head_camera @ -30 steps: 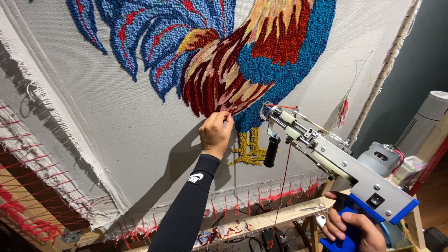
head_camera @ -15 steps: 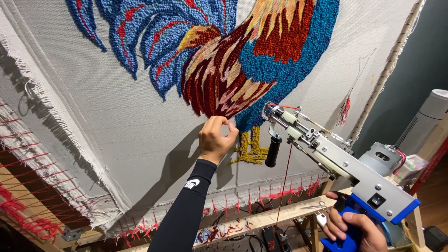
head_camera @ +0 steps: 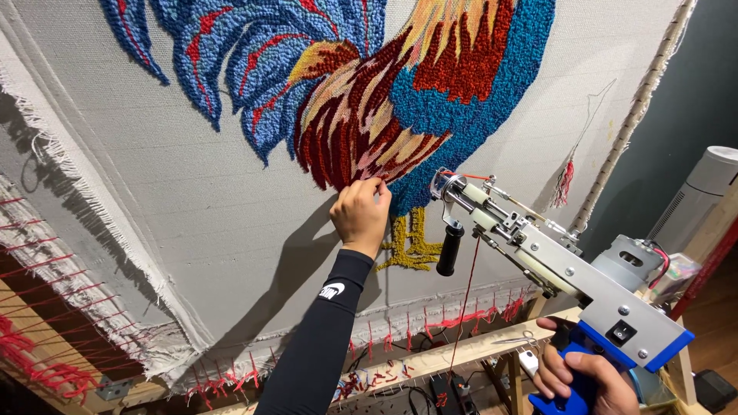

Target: Creating a rug with a rooster design using a tufting gun.

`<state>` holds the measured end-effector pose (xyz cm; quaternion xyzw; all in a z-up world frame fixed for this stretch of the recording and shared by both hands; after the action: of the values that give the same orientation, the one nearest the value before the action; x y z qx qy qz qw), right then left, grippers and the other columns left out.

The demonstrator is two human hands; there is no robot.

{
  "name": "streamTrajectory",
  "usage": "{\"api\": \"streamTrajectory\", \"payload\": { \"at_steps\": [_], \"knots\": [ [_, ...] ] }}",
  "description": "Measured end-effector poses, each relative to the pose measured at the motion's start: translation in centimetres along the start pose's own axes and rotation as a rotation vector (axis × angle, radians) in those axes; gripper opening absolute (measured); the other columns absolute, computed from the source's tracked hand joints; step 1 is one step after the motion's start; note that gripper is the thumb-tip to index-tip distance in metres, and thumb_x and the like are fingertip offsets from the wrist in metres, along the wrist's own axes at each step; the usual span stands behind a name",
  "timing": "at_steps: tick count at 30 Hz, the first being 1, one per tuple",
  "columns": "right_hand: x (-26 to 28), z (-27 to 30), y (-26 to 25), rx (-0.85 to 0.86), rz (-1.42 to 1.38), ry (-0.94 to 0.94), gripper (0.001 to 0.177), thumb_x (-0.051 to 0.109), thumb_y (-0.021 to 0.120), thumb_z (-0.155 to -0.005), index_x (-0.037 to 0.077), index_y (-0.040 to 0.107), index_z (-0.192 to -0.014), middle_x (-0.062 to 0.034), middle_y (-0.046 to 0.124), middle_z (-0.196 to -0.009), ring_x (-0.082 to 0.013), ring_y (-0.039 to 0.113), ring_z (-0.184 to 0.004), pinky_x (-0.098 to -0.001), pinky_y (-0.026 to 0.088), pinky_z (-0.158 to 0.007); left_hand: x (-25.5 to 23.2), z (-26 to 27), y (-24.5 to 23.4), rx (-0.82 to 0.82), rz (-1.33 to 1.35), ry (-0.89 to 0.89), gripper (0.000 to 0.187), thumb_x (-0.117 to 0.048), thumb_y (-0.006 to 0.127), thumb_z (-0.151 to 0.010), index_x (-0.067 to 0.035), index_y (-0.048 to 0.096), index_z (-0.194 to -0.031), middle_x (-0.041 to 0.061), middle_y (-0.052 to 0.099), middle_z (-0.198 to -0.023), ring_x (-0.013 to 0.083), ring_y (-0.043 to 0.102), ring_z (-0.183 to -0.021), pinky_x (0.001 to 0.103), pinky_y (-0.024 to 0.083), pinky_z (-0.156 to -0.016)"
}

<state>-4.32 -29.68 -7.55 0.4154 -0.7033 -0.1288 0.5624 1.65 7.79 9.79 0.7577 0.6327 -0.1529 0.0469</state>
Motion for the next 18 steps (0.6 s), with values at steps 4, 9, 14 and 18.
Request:
{"api": "streamTrajectory", "payload": {
  "at_steps": [4,9,14,18],
  "knots": [
    [0.0,0.2,-0.5,0.006,0.003,0.001,0.066,0.011,0.052,-0.089,-0.02,0.041,-0.146,-0.0118,0.043,-0.071,-0.0216,0.044,-0.055,-0.0414,0.042,-0.056,0.2,-0.2,1.0,0.012,-0.051,0.029,0.008,-0.023,0.074,-0.086,-0.016,0.074,-0.081,0.002,0.072,-0.081,0.0249,0.069,-0.073,0.039,0.054,-0.061],
    [0.2,0.4,-0.4,0.038,0.002,0.008,0.066,0.011,0.051,-0.088,-0.019,0.041,-0.146,-0.0128,0.044,-0.071,-0.0227,0.045,-0.056,-0.0424,0.043,-0.056,0.2,-0.6,2.1,0.022,-0.109,0.096,0.01,-0.02,0.073,-0.087,-0.015,0.067,-0.08,0.003,0.069,-0.079,0.0246,0.068,-0.071,0.04,0.052,-0.058],
    [0.3,0.3,-0.9,0.029,-0.01,0.007,0.066,0.01,0.052,-0.088,-0.02,0.041,-0.146,-0.0131,0.045,-0.071,-0.0226,0.045,-0.056,-0.0427,0.043,-0.056,0.1,-0.3,0.4,0.034,-0.007,0.139,0.012,-0.016,0.073,-0.087,-0.012,0.064,-0.081,0.005,0.068,-0.078,0.0257,0.068,-0.071,0.04,0.053,-0.059],
    [0.1,0.2,-0.9,0.006,-0.002,0.031,0.067,0.011,0.052,-0.088,-0.019,0.041,-0.146,-0.0121,0.044,-0.071,-0.0224,0.045,-0.056,-0.0427,0.042,-0.057,0.6,0.4,-1.7,0.029,0.21,0.212,0.01,-0.009,0.073,-0.087,-0.009,0.063,-0.085,0.006,0.067,-0.08,0.0232,0.069,-0.074,0.036,0.056,-0.066]
  ]
}}
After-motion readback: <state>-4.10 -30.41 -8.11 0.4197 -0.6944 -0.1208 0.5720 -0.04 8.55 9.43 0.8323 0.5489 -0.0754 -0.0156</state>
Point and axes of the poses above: each hand's wrist, its own z-axis away from the middle knuckle, its own y-axis out of the palm, x = y × z, the point moved 7 cm from there along -z, towards the middle knuckle
